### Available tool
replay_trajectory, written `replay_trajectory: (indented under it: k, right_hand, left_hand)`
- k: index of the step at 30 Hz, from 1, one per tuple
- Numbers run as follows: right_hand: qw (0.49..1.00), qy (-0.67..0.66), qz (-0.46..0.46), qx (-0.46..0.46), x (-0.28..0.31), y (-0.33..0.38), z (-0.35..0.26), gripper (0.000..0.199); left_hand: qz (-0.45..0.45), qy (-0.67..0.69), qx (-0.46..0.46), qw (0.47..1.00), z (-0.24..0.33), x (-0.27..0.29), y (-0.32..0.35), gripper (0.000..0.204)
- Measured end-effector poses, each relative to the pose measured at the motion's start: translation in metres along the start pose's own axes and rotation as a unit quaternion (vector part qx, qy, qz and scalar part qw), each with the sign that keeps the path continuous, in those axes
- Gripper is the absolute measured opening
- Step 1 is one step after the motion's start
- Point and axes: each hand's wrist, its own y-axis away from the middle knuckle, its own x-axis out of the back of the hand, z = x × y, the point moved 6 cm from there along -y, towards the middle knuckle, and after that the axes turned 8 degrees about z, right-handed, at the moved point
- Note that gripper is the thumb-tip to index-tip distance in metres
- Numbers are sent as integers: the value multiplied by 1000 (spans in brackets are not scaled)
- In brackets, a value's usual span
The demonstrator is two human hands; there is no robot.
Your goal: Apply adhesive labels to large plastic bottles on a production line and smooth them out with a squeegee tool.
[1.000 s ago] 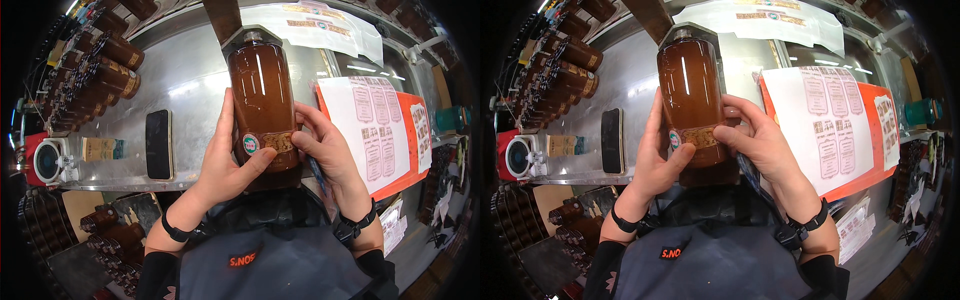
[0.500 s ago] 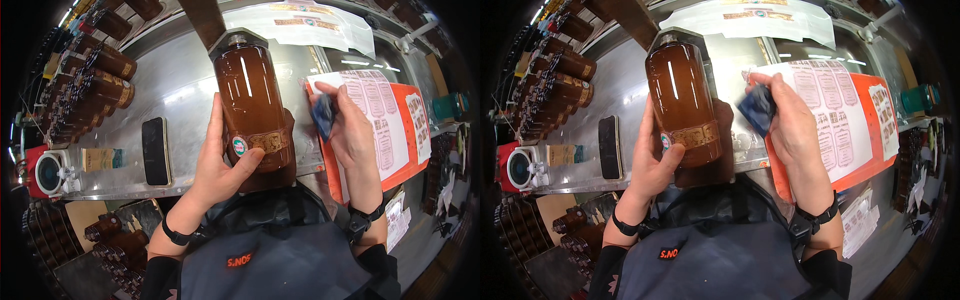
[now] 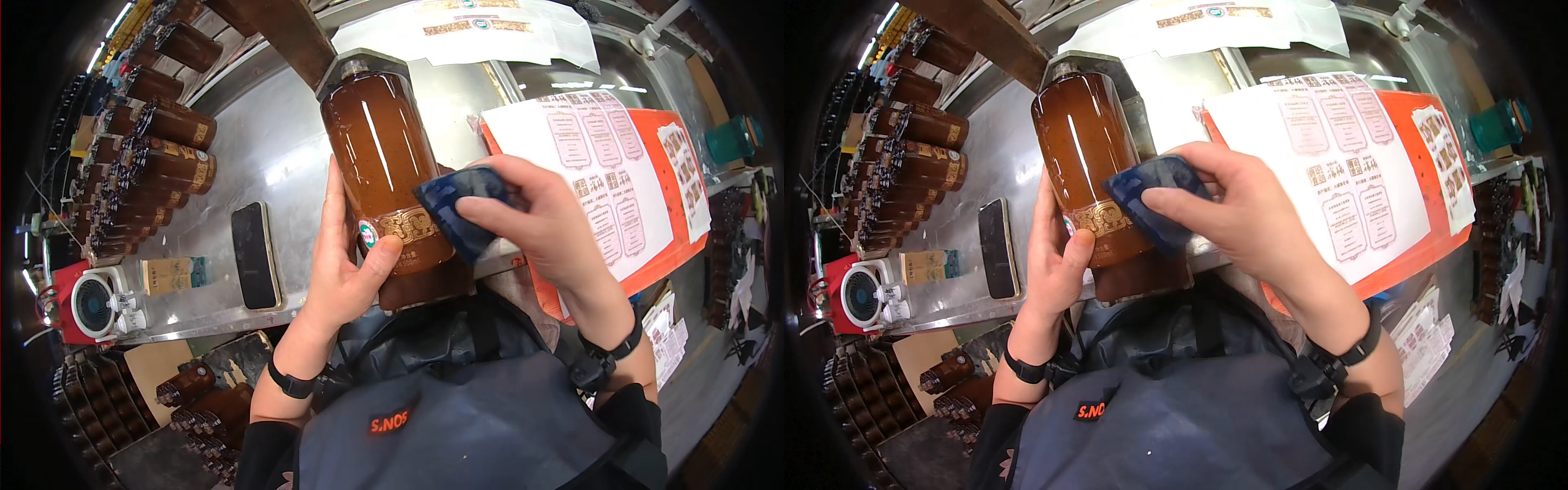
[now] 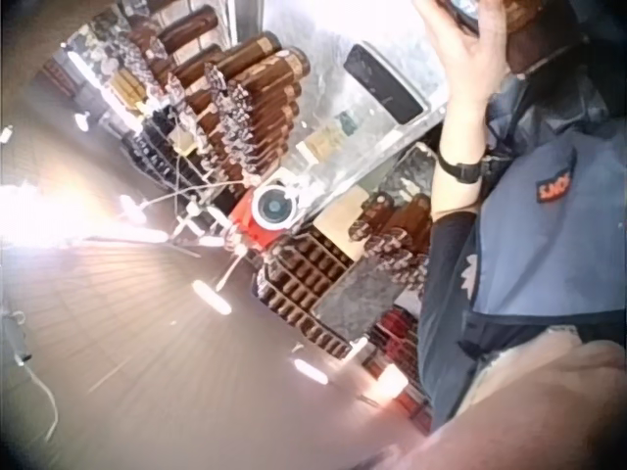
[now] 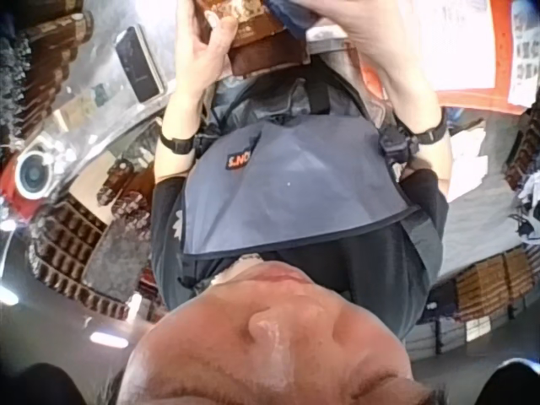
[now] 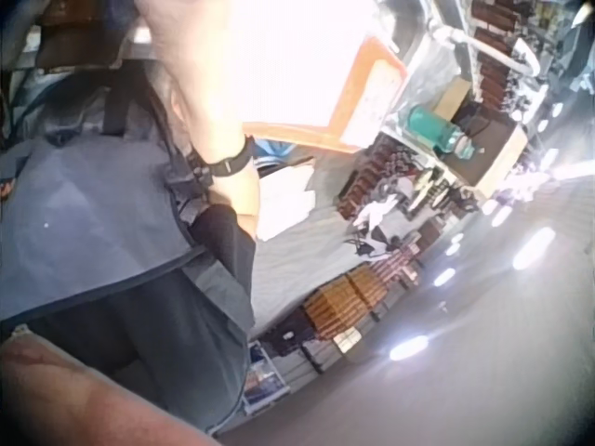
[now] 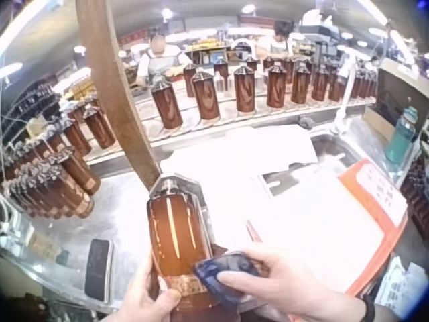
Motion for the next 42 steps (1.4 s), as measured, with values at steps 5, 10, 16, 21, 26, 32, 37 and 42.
replay_trajectory:
  k: [5,10,16,21,26,32,37,42]
  right_hand:
    - [999,14,19,-35,33,-21,29,25]
    - [1000,-13,-6,-10,18,-14,11,21]
    - [997,-54,-44,-24,6,-11,10,20]
    - [1000,-13,-3,6,22,-18,8,24]
    - [999,51,2,1,34,-26,16,25]
    - [996,78,-18,29,33,-30,14,24]
    - [994,64,-68,63,6,-10,-10,24]
    - [993,83,-39,71,18,-18,-11,23]
  left_hand:
    - [-11,-31,-1,999,-9,8,-2,91]
    - [-31,23,4,999,-12,6,-3,92]
    - [-24,-13,-41,999,-12,3,-3,92]
    - [-28,31,20,999,-18,9,-5,107]
    - [-71,-146,-38,986,-5,7,-8,140]
    - [-61,-235,-7,970,-13,14,-12,131]
    - [-84,-205,24,975,-31,16,-10,125]
    - [-100,-181,39,978,-27,13,-12,118]
